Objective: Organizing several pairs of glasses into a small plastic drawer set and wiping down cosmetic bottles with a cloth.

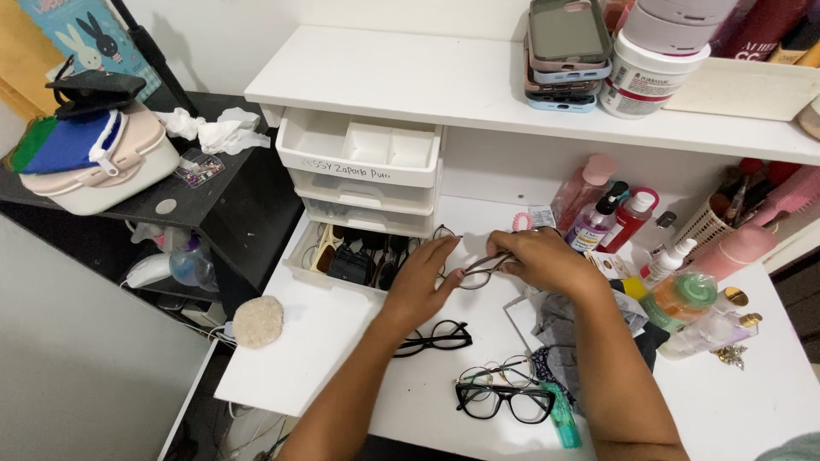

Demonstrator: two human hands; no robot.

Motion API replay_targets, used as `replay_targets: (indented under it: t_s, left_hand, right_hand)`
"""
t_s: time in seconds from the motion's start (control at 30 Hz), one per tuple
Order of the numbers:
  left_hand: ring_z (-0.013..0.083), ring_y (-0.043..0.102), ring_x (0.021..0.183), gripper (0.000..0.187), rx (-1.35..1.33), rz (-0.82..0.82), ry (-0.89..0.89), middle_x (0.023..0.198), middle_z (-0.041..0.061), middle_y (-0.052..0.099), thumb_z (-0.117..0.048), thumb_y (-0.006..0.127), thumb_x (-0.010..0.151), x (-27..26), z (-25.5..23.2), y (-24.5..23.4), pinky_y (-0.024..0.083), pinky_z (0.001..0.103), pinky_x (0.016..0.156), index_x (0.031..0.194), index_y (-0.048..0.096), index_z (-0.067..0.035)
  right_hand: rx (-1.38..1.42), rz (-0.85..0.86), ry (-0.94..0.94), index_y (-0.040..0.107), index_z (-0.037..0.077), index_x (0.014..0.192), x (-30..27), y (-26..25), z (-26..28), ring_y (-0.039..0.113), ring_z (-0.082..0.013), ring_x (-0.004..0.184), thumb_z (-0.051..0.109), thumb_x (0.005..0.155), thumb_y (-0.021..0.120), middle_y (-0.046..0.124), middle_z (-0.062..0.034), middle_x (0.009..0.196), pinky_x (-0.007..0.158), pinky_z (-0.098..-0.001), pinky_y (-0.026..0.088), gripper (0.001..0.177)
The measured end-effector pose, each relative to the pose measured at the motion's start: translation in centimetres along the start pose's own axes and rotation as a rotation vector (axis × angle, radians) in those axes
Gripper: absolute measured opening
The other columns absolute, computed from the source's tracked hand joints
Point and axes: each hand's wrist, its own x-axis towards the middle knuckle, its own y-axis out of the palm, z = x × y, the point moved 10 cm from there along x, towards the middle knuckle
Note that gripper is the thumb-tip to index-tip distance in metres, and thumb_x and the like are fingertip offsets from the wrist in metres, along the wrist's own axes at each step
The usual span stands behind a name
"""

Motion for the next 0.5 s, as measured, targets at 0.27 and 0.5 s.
replay_targets:
  t_s: [0.27,0.5]
  left_hand:
    - [0.0286,0.07,0.078,0.031,-0.099,0.127,-0.384,0.087,0.015,0.074,-0.02,0.063,0.096,-2.0,-1.7,-7.7,0.054,0.039,0.071,0.123,0.073,-0.01]
    - [0.0338,0.071,0.066,0.025,0.178,-0.076,-0.598,0.076,0.02,0.072,-0.02,0.059,0.1,-4.8,2.8,-11.6,0.056,0.042,0.065,0.111,0.076,-0.006]
  right_hand:
    - [0.235,-0.333,-0.36,0.064,0.013,0.123,-1.1,-3.7,7.9,0.068,-0.0286,0.104,0.022,0.09,0.071,0.075,-0.0072,0.109,0.099,-0.0456,0.041,0.035]
    - [0.229,-0.471,-0.376,0.065,0.012,0.128,-0.6,-3.5,8.3,0.062,-0.0313,0.117,0.025,0.095,0.068,0.071,-0.0101,0.121,0.108,-0.0496,0.037,0.036]
